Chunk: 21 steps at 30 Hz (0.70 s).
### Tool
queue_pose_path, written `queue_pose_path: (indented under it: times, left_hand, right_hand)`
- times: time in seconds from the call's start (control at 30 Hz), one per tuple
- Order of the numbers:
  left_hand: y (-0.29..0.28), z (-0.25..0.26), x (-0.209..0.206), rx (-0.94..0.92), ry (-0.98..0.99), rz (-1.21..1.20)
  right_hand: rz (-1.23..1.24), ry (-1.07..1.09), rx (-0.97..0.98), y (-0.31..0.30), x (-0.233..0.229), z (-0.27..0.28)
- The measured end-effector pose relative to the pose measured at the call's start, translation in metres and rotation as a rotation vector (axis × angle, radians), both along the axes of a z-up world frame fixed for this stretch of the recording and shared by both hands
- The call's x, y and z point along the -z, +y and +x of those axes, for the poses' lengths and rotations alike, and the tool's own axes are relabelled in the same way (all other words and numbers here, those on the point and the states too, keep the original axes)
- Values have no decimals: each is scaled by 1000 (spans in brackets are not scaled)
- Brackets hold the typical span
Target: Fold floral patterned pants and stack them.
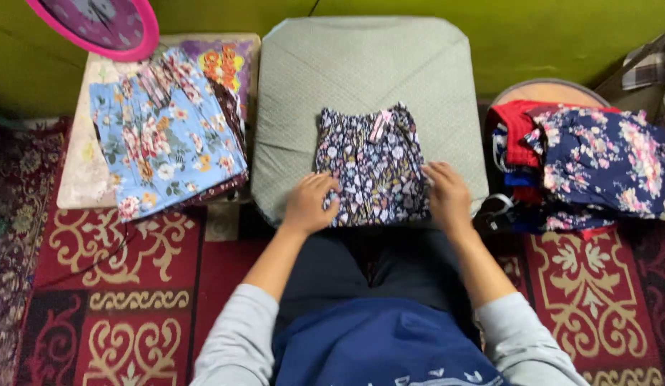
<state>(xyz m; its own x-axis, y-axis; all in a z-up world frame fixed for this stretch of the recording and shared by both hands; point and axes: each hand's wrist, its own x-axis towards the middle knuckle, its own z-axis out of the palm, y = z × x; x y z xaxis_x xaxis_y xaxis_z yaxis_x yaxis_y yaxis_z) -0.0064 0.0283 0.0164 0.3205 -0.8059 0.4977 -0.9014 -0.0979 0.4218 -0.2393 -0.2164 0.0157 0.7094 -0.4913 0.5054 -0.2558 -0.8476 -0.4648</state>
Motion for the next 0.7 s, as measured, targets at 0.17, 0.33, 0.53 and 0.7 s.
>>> queue_pose_path:
  times: [0.17, 0.33, 0.53, 0.7]
  left_hand:
    - [-49, -12, 12, -148, 95, 176]
    - [-39, -10, 13, -249, 162, 391]
    - [-37, -14, 10, -252, 215, 405]
    - [-38, -13, 8, -272, 200, 418]
  right_hand:
    - [-75, 376, 47, 44, 0, 78]
    - [-69, 501, 72, 39, 22, 82]
    - [-246, 498, 129, -57, 58, 131]
    - [-377, 519, -54, -64, 8, 163]
